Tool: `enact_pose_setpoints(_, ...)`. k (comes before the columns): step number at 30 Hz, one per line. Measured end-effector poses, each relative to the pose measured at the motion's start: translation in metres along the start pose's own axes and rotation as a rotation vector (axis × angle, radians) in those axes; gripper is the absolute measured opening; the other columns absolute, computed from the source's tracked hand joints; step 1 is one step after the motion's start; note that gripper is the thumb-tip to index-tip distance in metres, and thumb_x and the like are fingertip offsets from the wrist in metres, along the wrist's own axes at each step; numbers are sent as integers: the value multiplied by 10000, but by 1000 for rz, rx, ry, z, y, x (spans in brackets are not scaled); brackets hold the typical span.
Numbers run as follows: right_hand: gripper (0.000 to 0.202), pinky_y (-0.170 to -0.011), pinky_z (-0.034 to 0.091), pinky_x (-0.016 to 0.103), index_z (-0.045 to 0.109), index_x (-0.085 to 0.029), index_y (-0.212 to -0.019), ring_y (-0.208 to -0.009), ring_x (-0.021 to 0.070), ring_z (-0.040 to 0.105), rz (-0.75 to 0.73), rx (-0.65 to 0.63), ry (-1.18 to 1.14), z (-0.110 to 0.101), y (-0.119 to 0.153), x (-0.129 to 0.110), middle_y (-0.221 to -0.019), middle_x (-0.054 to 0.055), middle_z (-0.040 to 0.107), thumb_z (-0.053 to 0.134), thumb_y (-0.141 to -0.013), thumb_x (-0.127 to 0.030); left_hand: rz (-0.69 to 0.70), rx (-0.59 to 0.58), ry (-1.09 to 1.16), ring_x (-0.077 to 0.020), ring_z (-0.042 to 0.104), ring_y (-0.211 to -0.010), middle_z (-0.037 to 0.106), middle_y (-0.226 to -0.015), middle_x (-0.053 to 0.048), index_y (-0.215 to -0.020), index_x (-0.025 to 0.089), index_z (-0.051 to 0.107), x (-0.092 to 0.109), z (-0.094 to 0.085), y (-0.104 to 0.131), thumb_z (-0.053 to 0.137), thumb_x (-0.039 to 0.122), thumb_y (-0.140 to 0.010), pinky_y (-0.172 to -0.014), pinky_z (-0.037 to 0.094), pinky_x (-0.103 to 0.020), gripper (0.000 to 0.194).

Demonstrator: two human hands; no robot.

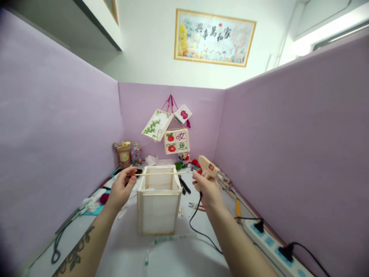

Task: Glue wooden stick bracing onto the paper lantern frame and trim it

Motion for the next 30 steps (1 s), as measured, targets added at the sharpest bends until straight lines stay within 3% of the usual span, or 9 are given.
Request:
enact_pose_setpoints(6, 514, -646, 526, 280, 572, -211, -956, -863, 203, 634, 60, 26, -92, 16, 6, 27, -946, 35, 632, 827, -550, -399, -126, -31, 173, -296, 390, -1362, 437, -1430, -167, -1376, 220, 355, -6, 6, 9, 461, 652, -854, -1082, 369, -475, 686)
enact_pose_setpoints(8, 503, -682, 531, 291, 571, -216, -974, -887, 204, 629, 26, 19, -72, 21, 12, 29, -968, 34, 628, 809, -585, -429, -182, -29, 255, -294, 325, -1406, 364, -1482, -176, -1427, 239, 253, -4, 9, 12, 445, 671, -851, -1112, 329, -485, 746)
enact_pose_setpoints(12, 502, -735, 519, 307, 590, -205, -1010, -903, 209, 609, -42, -23, -12, 28, 25, 31, -944, 40, 638, 797, -616, -435, -279, -47, 288, -326, 191, -1453, 231, -1544, -194, -1460, 239, 143, 8, 14, 14, 599, 661, -756, -1149, 204, -565, 939)
enact_pose_setpoints(15, 537, -691, 514, 311, 602, -187, -1024, -888, 227, 611, -13, -33, -10, 29, 30, 34, -896, 42, 646, 812, -597, -437, -341, -77, 335, -335, 162, -1459, 222, -1549, -189, -1464, 246, 124, 18, 15, 16, 648, 623, -730, -1145, 173, -593, 977)
enact_pose_setpoints(17, 577, -694, 525, 331, 614, -182, -1061, -938, 257, 620, 17, -31, 8, 25, 34, 35, -971, 66, 663, 816, -593, -451, -352, -88, 360, -337, 176, -1455, 246, -1543, -180, -1457, 255, 156, 22, 13, 21, 658, 613, -727, -1144, 167, -600, 956)
enact_pose_setpoints(20, 586, -824, 535, 399, 629, -194, -1141, -1096, 307, 598, 7, -42, 69, 15, 48, 36, -1181, 103, 645, 789, -645, -461, -296, -45, 345, -342, 220, -1441, 311, -1516, -167, -1438, 265, 230, 29, 7, 41, 627, 617, -758, -1138, 166, -615, 862)
enact_pose_setpoints(23, 537, -962, 487, 446, 618, -225, -1214, -1176, 308, 570, -106, -90, 153, 1, 70, 38, -1289, 106, 606, 733, -736, -444, -149, 71, 285, -324, 254, -1429, 346, -1497, -148, -1432, 271, 280, 41, -1, 70, 569, 573, -833, -1144, 188, -595, 730)
enact_pose_setpoints(27, 507, -946, 506, 463, 545, -272, -1294, -1104, 278, 622, -263, -160, 162, -15, 99, 42, -1344, 110, 568, 668, -823, -413, 32, 121, 167, -307, 268, -1423, 319, -1514, -143, -1462, 233, 301, 59, -8, 105, 486, 514, -908, -1167, 208, -526, 648)
enact_pose_setpoints(30, 391, -917, 526, 461, 589, -277, -1204, -1090, 270, 628, -355, -170, 168, -24, 115, 44, -1324, 101, 579, 656, -840, -403, 120, 130, 109, -318, 268, -1420, 313, -1517, -150, -1477, 200, 302, 64, -12, 121, 432, 528, -927, -1173, 209, -513, 653)
Point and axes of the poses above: each hand's wrist, its own y-axis away from the middle knuckle, its own z-axis out of the palm, x = y × z, the point moved 2 cm from there along -y, towards the middle knuckle
